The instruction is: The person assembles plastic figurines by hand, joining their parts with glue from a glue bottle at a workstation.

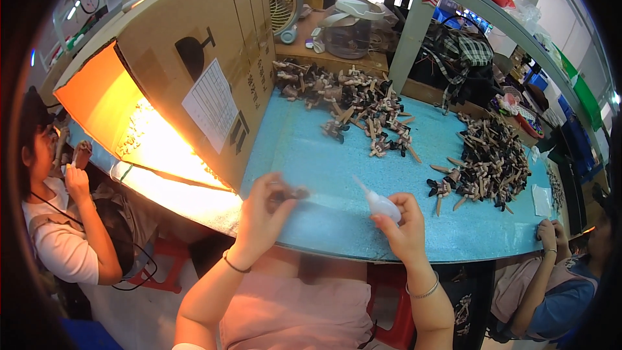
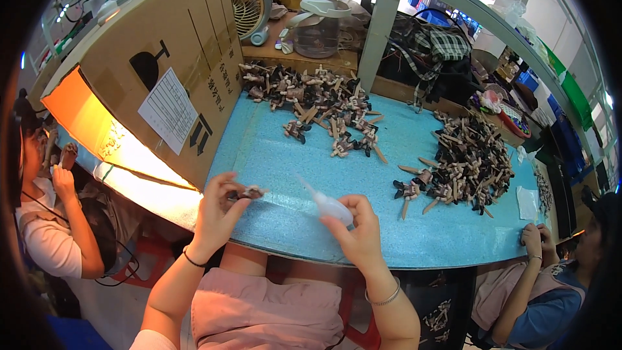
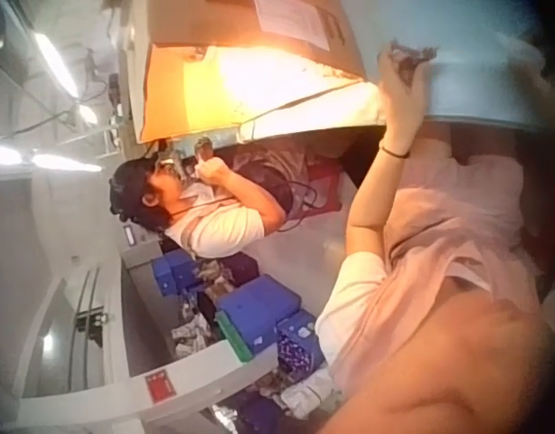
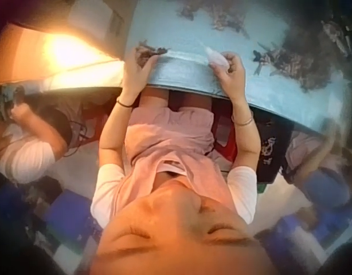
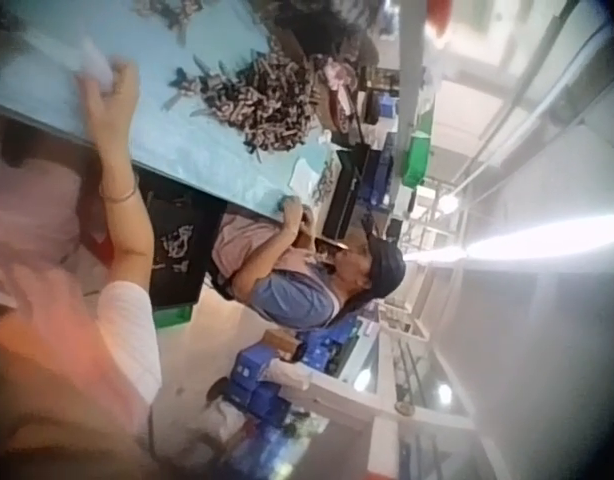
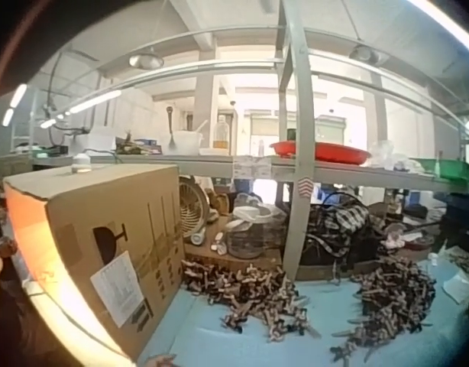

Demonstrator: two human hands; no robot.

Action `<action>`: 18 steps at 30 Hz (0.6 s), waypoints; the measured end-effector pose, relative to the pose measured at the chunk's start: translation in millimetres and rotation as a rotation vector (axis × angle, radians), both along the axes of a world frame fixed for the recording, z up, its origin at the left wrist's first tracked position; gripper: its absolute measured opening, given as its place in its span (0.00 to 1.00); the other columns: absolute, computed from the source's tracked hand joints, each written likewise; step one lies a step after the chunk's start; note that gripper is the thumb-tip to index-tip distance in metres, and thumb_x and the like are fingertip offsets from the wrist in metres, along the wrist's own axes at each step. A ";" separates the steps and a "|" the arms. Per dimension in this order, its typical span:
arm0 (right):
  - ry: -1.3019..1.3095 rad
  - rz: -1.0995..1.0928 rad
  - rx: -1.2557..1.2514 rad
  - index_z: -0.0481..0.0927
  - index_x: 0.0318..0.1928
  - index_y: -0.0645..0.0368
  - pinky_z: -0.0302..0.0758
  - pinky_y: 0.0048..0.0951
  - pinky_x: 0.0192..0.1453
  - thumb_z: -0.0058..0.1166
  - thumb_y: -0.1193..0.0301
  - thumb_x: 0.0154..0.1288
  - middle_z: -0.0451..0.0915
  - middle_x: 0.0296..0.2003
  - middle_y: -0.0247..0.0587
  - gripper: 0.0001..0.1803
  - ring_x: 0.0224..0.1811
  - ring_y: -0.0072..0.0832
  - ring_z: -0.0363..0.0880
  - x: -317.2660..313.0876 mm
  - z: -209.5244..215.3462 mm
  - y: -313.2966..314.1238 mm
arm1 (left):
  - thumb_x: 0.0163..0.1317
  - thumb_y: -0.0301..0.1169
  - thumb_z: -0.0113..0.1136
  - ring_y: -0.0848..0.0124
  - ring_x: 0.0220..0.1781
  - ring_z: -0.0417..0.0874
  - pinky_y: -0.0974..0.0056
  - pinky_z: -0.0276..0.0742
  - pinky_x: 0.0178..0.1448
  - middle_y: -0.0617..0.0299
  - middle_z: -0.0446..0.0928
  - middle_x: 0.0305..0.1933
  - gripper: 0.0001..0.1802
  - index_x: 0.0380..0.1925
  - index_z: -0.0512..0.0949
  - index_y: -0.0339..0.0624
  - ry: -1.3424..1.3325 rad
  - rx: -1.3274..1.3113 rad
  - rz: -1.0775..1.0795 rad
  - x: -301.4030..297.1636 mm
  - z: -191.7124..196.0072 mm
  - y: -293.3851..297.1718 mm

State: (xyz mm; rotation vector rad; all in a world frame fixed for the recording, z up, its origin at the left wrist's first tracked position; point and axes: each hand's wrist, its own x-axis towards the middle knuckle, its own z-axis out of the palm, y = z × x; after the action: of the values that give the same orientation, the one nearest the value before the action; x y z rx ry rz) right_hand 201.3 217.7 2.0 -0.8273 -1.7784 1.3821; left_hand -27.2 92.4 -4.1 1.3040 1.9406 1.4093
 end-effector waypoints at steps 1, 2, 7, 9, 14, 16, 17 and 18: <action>0.001 0.007 -0.002 0.72 0.41 0.64 0.72 0.21 0.41 0.62 0.73 0.56 0.79 0.35 0.40 0.15 0.36 0.20 0.76 0.5 -1.1 -3.5 | 0.55 0.22 0.61 0.72 0.39 0.78 0.69 0.73 0.43 0.53 0.74 0.45 0.16 0.43 0.68 0.35 -0.126 0.162 0.030 2.6 -1.7 -3.7; 0.098 -0.043 0.038 0.72 0.40 0.63 0.71 0.19 0.37 0.63 0.69 0.56 0.77 0.34 0.37 0.16 0.33 0.18 0.75 1.2 0.8 -7.6 | 0.55 0.18 0.60 0.73 0.40 0.77 0.70 0.73 0.45 0.53 0.74 0.45 0.16 0.43 0.68 0.35 -0.250 0.325 0.059 4.8 -2.9 -7.2; 0.350 -0.172 0.095 0.71 0.37 0.60 0.67 0.19 0.32 0.65 0.56 0.54 0.73 0.29 0.34 0.23 0.29 0.18 0.70 -8.1 30.5 -30.8 | 0.51 0.13 0.59 0.69 0.42 0.79 0.67 0.75 0.48 0.49 0.74 0.47 0.18 0.41 0.68 0.36 0.269 0.450 0.064 11.0 2.3 -29.7; 0.384 -0.188 0.358 0.70 0.36 0.59 0.63 0.21 0.31 0.64 0.49 0.52 0.70 0.27 0.34 0.28 0.26 0.21 0.66 -10.8 38.5 -35.3 | 0.49 0.12 0.59 0.67 0.41 0.79 0.66 0.76 0.45 0.47 0.74 0.47 0.19 0.40 0.68 0.36 0.327 0.494 0.026 14.4 3.6 -36.4; 0.275 -0.135 0.720 0.66 0.34 0.56 0.57 0.27 0.27 0.57 0.41 0.53 0.64 0.23 0.32 0.31 0.23 0.22 0.61 -0.3 59.1 -55.6 | 0.41 0.16 0.64 0.59 0.35 0.81 0.62 0.76 0.37 0.50 0.77 0.42 0.20 0.36 0.70 0.40 0.530 0.600 0.118 21.3 15.6 -36.4; 0.234 -0.060 0.767 0.66 0.34 0.55 0.57 0.27 0.27 0.57 0.40 0.52 0.64 0.23 0.31 0.31 0.22 0.22 0.61 4.5 64.3 -60.6 | 0.40 0.18 0.65 0.59 0.37 0.80 0.62 0.74 0.37 0.52 0.77 0.42 0.21 0.35 0.70 0.43 0.690 0.628 0.132 19.4 18.4 -39.0; 0.196 0.011 0.819 0.67 0.35 0.55 0.57 0.27 0.27 0.57 0.39 0.52 0.64 0.22 0.30 0.31 0.21 0.22 0.61 6.0 67.9 -62.6 | 0.40 0.18 0.65 0.59 0.37 0.80 0.62 0.74 0.37 0.52 0.77 0.42 0.21 0.35 0.70 0.43 0.688 0.621 0.136 19.6 19.9 -42.5; 0.248 0.029 0.736 0.74 0.38 0.54 0.62 0.28 0.26 0.69 0.55 0.43 0.72 0.23 0.29 0.25 0.22 0.25 0.68 5.0 74.8 -66.8 | 0.40 0.16 0.65 0.56 0.40 0.79 0.59 0.75 0.41 0.51 0.76 0.44 0.22 0.36 0.68 0.44 0.688 0.571 0.097 20.4 21.7 -45.7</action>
State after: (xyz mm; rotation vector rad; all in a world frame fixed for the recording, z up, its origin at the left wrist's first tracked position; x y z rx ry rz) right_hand 206.4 151.0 76.8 -0.2213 -1.8951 0.7003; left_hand -6.9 46.7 17.6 2.2167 2.0875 1.8136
